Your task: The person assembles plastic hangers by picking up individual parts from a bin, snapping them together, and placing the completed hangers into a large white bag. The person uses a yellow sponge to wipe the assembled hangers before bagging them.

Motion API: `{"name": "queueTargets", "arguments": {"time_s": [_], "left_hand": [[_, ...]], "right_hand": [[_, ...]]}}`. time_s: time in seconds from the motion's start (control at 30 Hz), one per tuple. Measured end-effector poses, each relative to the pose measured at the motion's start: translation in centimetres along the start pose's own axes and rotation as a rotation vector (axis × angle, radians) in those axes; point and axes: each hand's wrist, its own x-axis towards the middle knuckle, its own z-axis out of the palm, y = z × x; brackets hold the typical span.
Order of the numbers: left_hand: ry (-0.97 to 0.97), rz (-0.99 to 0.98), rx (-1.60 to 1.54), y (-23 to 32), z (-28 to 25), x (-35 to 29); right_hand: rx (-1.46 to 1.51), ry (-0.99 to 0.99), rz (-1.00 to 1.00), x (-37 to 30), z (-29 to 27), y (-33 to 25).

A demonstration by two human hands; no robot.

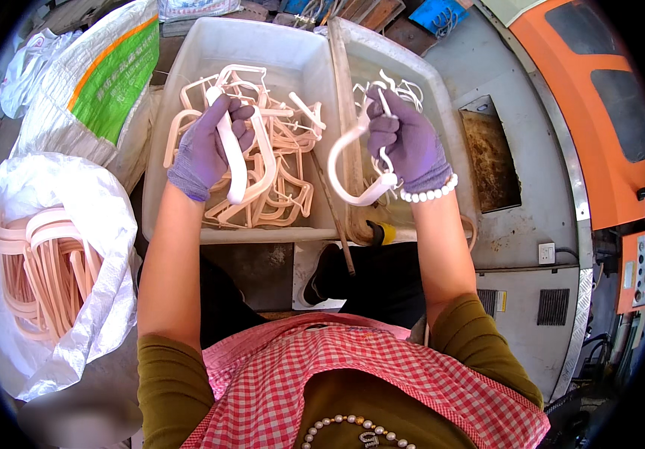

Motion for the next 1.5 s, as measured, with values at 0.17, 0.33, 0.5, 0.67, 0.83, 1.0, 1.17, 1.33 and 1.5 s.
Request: {"name": "queueTargets", "arguments": {"time_s": [0.17,0.33,0.5,0.67,0.83,1.0,1.17,1.33,1.5], "left_hand": [[0.115,-0.06,0.039,-0.5,0.2,0.0],[0.235,-0.035,0.259,-1.1,0.7,0.0],[-0.055,-0.188,0.282,-2.9,0.9,0.0],[-0.31,-0.314,0.071,-2.2,3.3,-1.8],[-0.335,-0.314,0.064,-2.5,4.3,-2.4],[-0.402,-0.312,0.103,-2.8,3.1,-2.3],[-0.264,-0.202,0.148,-1.5,4.1,-2.1],[0.172,0.019,0.091,-1.4,1.9,-0.1],[0.326,0.097,0.441,-1.8,2.0,0.4]], "right_hand": [[-0.242,-0.246,0.092,0.0,1.0,-1.9],[-0.333,-0.393,0.274,-1.9,2.4,-2.4],[-0.578,-0.578,0.082,-3.7,4.4,-2.1],[-0.737,-0.332,-0.125,-1.8,3.7,-2.5],[-0.671,-0.203,-0.204,1.5,0.0,-2.9],[-0.652,-0.061,-0.233,3.5,-0.7,-1.5],[-0.568,-0.04,-0.207,4.2,-1.9,-1.2],[-0.386,-0.029,-0.243,3.2,-1.7,-2.0],[-0.298,0.007,-0.222,3.5,-1.1,-1.0]]}}
